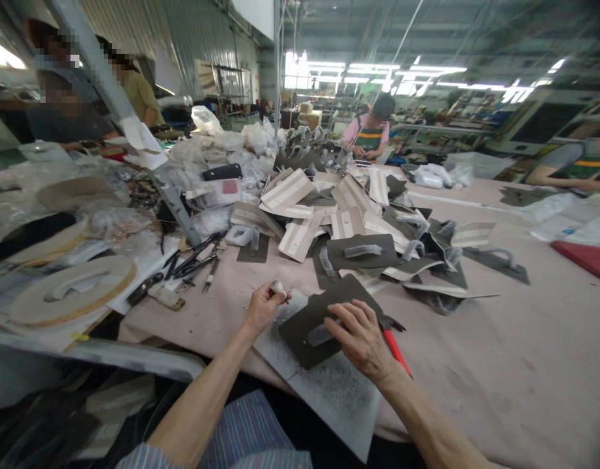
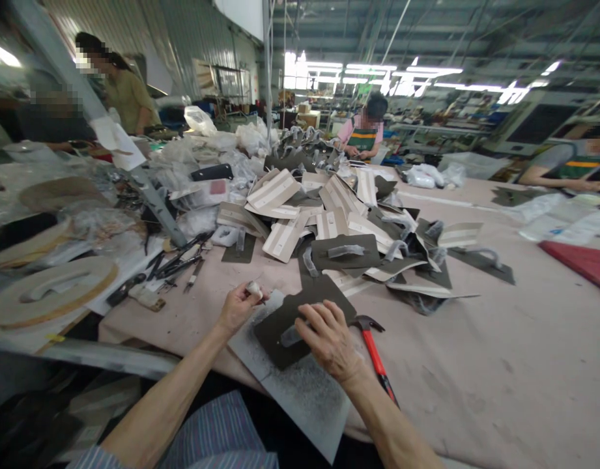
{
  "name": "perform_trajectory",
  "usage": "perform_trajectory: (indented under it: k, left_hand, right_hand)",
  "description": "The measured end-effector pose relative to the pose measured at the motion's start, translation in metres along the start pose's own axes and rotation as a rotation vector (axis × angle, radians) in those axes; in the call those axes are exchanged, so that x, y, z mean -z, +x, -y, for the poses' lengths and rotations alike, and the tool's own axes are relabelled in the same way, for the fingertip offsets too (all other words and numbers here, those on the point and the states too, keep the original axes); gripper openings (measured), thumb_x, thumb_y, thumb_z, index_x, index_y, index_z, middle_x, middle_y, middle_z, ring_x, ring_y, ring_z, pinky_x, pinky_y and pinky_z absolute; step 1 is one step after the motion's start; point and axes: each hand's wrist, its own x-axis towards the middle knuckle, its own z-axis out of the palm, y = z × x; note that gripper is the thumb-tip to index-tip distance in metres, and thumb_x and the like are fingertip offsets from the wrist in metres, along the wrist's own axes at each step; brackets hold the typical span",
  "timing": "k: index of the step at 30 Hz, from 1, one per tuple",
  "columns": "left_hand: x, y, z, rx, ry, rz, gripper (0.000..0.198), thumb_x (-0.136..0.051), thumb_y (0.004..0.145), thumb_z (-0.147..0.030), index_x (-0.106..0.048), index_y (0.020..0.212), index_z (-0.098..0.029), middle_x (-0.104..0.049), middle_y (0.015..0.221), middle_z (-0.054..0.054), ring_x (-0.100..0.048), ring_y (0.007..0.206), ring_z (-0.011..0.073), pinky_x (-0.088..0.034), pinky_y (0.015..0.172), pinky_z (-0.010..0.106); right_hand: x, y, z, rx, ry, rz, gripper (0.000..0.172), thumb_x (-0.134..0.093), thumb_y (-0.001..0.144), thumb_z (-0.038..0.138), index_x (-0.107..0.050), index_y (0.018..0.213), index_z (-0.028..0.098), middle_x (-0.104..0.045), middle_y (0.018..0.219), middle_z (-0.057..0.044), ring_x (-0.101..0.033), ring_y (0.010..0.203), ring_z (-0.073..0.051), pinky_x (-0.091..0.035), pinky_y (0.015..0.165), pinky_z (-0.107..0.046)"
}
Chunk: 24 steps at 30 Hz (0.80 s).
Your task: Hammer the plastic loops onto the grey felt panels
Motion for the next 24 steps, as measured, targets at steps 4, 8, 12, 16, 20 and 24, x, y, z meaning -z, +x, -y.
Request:
perform_trajectory:
  k: [4, 8, 12, 16, 20, 24]
  left_hand:
    - [-0.009, -0.037, -0.002, 0.020, 0.119, 0.098, 0.013, -0.061, 0.082, -0.025, -0.063, 0.091, -0.017, -0.070, 0.083, 0.004, -0.066, 0.080, 0.0197, -0.052, 0.071, 0.028]
    - [-0.018, -0.087, 0.011, -0.029, 0.581, -0.052, 0.019, -0.052, 0.082, -0.013, -0.065, 0.092, -0.021, -0.070, 0.083, 0.005, -0.065, 0.081, 0.0225, -0.048, 0.073, 0.030]
    - [-0.010, -0.101, 0.017, 0.015, 0.689, -0.208, 0.011, -0.055, 0.084, -0.018, -0.063, 0.091, -0.022, -0.068, 0.079, 0.004, -0.063, 0.075, 0.0217, -0.045, 0.068, 0.029]
    - [-0.007, -0.070, 0.006, 0.006, 0.471, -0.275, 0.006, -0.057, 0.084, -0.024, -0.061, 0.087, -0.019, -0.066, 0.075, 0.001, -0.062, 0.073, 0.0182, -0.046, 0.067, 0.025]
    - [-0.026, -0.037, 0.010, -0.032, 0.182, -0.073, 0.011, -0.061, 0.083, -0.024, -0.063, 0.091, -0.017, -0.070, 0.085, 0.003, -0.064, 0.080, 0.0173, -0.050, 0.075, 0.025]
    - [-0.041, -0.024, 0.033, -0.020, 0.092, 0.058, 0.011, -0.062, 0.081, -0.021, -0.063, 0.090, -0.016, -0.072, 0.087, 0.005, -0.067, 0.083, 0.0180, -0.053, 0.079, 0.027]
  right_hand:
    - [-0.023, 0.017, 0.007, 0.075, 0.051, -0.032, 0.043, -0.042, 0.092, 0.008, -0.061, 0.125, 0.027, -0.057, 0.133, -0.010, -0.047, 0.124, -0.027, -0.035, 0.105, -0.051]
    - [-0.045, 0.023, 0.012, -0.054, 0.072, 0.190, 0.049, -0.040, 0.090, 0.005, -0.052, 0.136, 0.019, -0.057, 0.129, -0.015, -0.058, 0.100, -0.024, -0.048, 0.085, -0.038]
    - [-0.061, 0.008, 0.026, -0.064, 0.138, 0.351, 0.058, -0.038, 0.081, -0.003, -0.053, 0.133, 0.019, -0.058, 0.124, -0.011, -0.060, 0.093, -0.019, -0.049, 0.080, -0.031]
    - [-0.070, -0.003, 0.053, -0.173, 0.023, 0.336, 0.058, -0.040, 0.079, -0.004, -0.056, 0.130, 0.019, -0.054, 0.133, -0.016, -0.055, 0.108, -0.026, -0.047, 0.090, -0.039]
    - [-0.073, 0.002, 0.081, -0.305, -0.063, 0.329, 0.056, -0.040, 0.084, 0.000, -0.051, 0.136, 0.019, -0.050, 0.138, -0.020, -0.055, 0.110, -0.030, -0.046, 0.091, -0.045]
    - [-0.068, -0.002, 0.095, -0.372, -0.008, 0.286, 0.068, -0.041, 0.082, -0.002, -0.042, 0.146, 0.021, -0.039, 0.149, -0.020, -0.045, 0.130, -0.033, -0.039, 0.103, -0.053]
